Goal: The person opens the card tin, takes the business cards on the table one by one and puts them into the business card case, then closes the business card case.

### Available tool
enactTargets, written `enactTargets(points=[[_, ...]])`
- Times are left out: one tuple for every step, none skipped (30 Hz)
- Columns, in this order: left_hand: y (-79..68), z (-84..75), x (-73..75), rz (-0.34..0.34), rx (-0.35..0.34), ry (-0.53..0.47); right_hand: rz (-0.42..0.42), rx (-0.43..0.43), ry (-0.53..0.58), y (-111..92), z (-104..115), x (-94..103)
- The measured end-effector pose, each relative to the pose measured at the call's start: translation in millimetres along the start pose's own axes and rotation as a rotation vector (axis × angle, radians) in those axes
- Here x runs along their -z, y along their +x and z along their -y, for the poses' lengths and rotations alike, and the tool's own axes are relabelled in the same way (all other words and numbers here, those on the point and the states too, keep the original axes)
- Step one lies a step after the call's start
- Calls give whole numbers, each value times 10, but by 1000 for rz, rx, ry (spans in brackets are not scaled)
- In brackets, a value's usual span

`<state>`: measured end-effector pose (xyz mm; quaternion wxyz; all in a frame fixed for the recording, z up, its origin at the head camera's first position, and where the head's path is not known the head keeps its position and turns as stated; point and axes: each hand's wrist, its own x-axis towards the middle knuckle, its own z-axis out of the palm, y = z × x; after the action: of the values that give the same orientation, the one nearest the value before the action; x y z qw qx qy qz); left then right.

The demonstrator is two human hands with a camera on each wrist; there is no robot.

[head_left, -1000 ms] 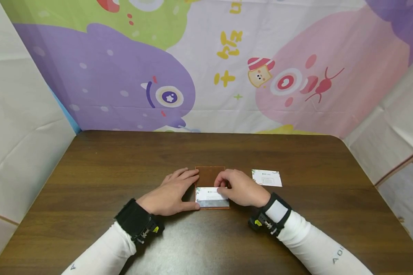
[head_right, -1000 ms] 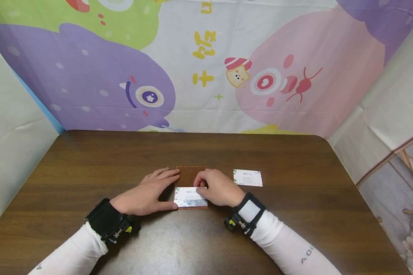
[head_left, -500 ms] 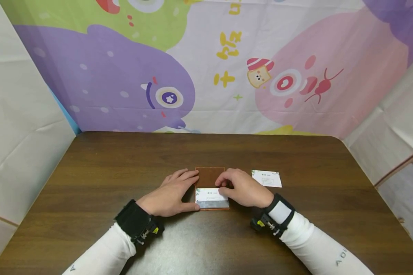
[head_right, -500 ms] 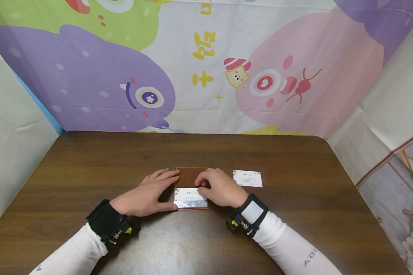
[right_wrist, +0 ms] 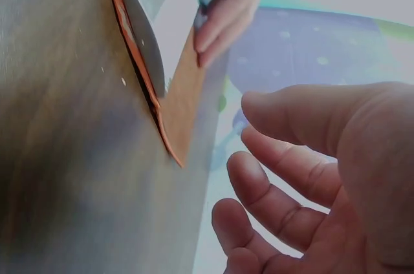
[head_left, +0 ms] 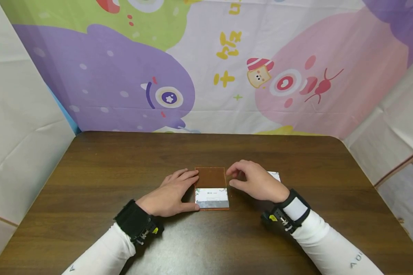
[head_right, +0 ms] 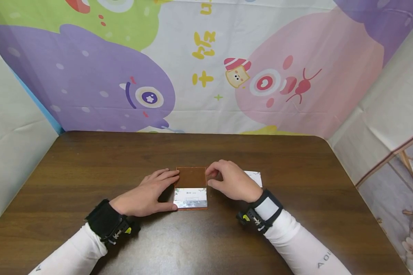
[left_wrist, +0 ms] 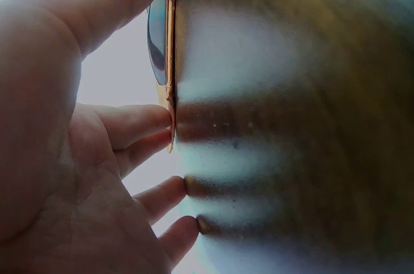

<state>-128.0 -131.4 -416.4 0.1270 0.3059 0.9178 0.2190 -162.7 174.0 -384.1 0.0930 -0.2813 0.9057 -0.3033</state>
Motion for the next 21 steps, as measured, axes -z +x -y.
enactTargets(points=[[-1, 1, 0, -1, 0, -1, -6, 0, -1, -6, -9, 21], [-3, 1, 0, -1, 0, -2, -9, -2, -2, -13, -18, 43], [-4, 2, 0, -1, 0, -3, -9, -7, 0, -22, -25, 66], [-6, 2, 0, -2, -1, -3, -10, -11, 1, -30, -33, 88], [-7, 2, 0, -3, -1, -2, -11, -16, 2, -40, -45, 110], [-7, 1, 0, -4, -2, -1, -9, -19, 5, -50, -57, 132], [-7, 2, -1, -5, -2, 0, -8, -19, 6, -60, -71, 150], [-7, 1, -1, -4, -1, 1, -6, -22, 5, -71, -83, 170], [-6, 0, -1, -4, -1, 1, -6, -25, 5, -82, -96, 189], [-6, -1, -1, -4, -2, 3, -6, -27, 4, -92, -110, 206], [-6, -1, -1, -4, -2, 3, -5, -29, 2, -104, -126, 223], [-6, -1, -1, -4, -1, 4, -4, -34, -1, -113, -144, 239], [-5, -2, -1, -4, -1, 4, -5, -39, -6, -124, -162, 255], [-5, -3, 1, -4, -2, 4, -6, -49, -8, -133, -177, 272], [-5, -4, 2, -5, -2, 4, -8, -57, -8, -142, -193, 289], [-5, -4, 2, -5, -2, 4, -11, -65, -10, -151, -210, 306], [-5, -5, 3, -6, -3, 5, -13, -68, -13, -162, -232, 322], [-5, -6, 4, -6, -3, 6, -16, -70, -12, -170, -254, 340], [-5, -7, 5, -6, -4, 5, -17, -72, -11, -180, -271, 359], [-4, -8, 6, -7, -5, 6, -18, -73, -10, -188, -292, 377], [-5, -8, 6, -7, -5, 6, -18, -73, -8, -197, -312, 396]])
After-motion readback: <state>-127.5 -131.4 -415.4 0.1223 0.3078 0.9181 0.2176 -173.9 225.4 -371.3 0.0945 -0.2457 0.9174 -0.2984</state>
